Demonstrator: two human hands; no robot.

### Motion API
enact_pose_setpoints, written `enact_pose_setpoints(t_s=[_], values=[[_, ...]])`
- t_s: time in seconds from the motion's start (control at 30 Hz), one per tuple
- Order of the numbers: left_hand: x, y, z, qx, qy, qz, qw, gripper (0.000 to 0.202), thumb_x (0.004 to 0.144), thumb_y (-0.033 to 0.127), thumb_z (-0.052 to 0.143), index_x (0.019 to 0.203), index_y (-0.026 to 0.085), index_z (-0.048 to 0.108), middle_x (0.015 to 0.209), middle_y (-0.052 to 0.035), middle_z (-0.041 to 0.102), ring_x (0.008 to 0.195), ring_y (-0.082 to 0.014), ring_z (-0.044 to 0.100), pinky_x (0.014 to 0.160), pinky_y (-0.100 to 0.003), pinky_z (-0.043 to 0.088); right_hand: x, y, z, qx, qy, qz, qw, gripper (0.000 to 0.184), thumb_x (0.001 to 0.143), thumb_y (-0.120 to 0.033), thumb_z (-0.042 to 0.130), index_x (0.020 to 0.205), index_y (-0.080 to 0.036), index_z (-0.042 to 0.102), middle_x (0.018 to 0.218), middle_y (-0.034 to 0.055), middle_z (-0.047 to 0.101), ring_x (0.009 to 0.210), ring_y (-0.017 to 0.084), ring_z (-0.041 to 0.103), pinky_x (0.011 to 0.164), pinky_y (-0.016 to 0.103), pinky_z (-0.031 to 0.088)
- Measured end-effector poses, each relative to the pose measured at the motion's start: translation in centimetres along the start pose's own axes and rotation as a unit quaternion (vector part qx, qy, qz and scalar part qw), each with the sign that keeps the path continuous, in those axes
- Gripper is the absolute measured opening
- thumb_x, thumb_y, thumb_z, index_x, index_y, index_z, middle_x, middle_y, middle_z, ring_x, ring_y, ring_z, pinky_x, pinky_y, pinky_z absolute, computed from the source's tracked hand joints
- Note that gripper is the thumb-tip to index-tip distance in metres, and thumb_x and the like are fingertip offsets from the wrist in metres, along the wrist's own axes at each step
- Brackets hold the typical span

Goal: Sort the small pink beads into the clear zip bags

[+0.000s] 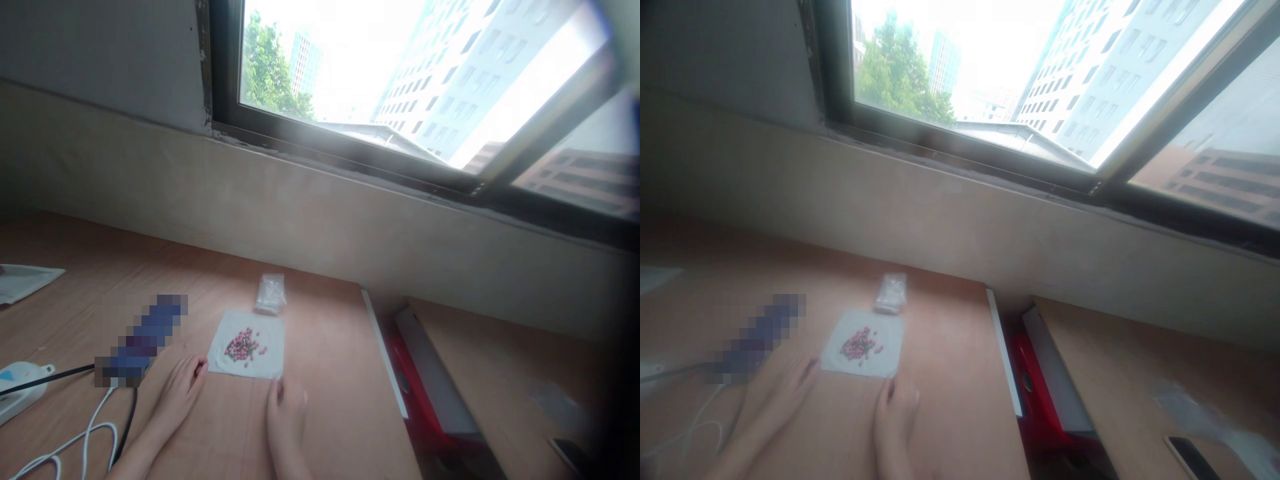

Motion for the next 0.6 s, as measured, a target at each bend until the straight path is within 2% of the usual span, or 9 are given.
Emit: enact_pose_setpoints(t_s=[0.2,0.37,0.6], values=[[0.06,0.2,-0.19,0.004,0.024,0.009,1.0,0.021,0.081,0.034,0.036,0.083,0.021,0.053,0.077,-0.0029,0.061,0.074,-0.0188,0.058,0.065,-0.028,0.046,0.1,-0.16,-0.26,0.016,-0.017,0.011,1.0,0.024,0.08,-0.028,0.038,0.058,-0.019,0.044,0.06,0.0019,0.052,0.059,0.016,0.046,0.057,0.027,0.027],[0.13,0.52,-0.28,0.013,0.008,0.001,1.0,0.022,0.081,0.034,0.035,0.082,0.021,0.053,0.079,-0.0038,0.061,0.077,-0.0189,0.057,0.067,-0.029,0.045,0.29,-0.1,-0.15,0.025,-0.033,0.009,0.999,0.021,0.08,-0.028,0.038,0.062,-0.019,0.046,0.062,0.0015,0.053,0.06,0.016,0.046,0.059,0.027,0.026],[0.12,0.56,-0.23,0.012,-0.009,-0.011,1.0,0.022,0.082,0.033,0.032,0.081,0.02,0.051,0.078,-0.0041,0.059,0.077,-0.0191,0.055,0.068,-0.03,0.044,0.36,0.02,0.11,0.016,-0.018,-0.003,1.0,0.024,0.08,-0.029,0.037,0.06,-0.019,0.046,0.06,0.0022,0.053,0.058,0.016,0.046,0.059,0.027,0.026]])
Point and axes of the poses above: each hand's wrist, its own x-axis towards the middle knuckle, its own z-axis out of the palm, y = z × x, the point moved 1 cm from there along x, towards the middle knuckle
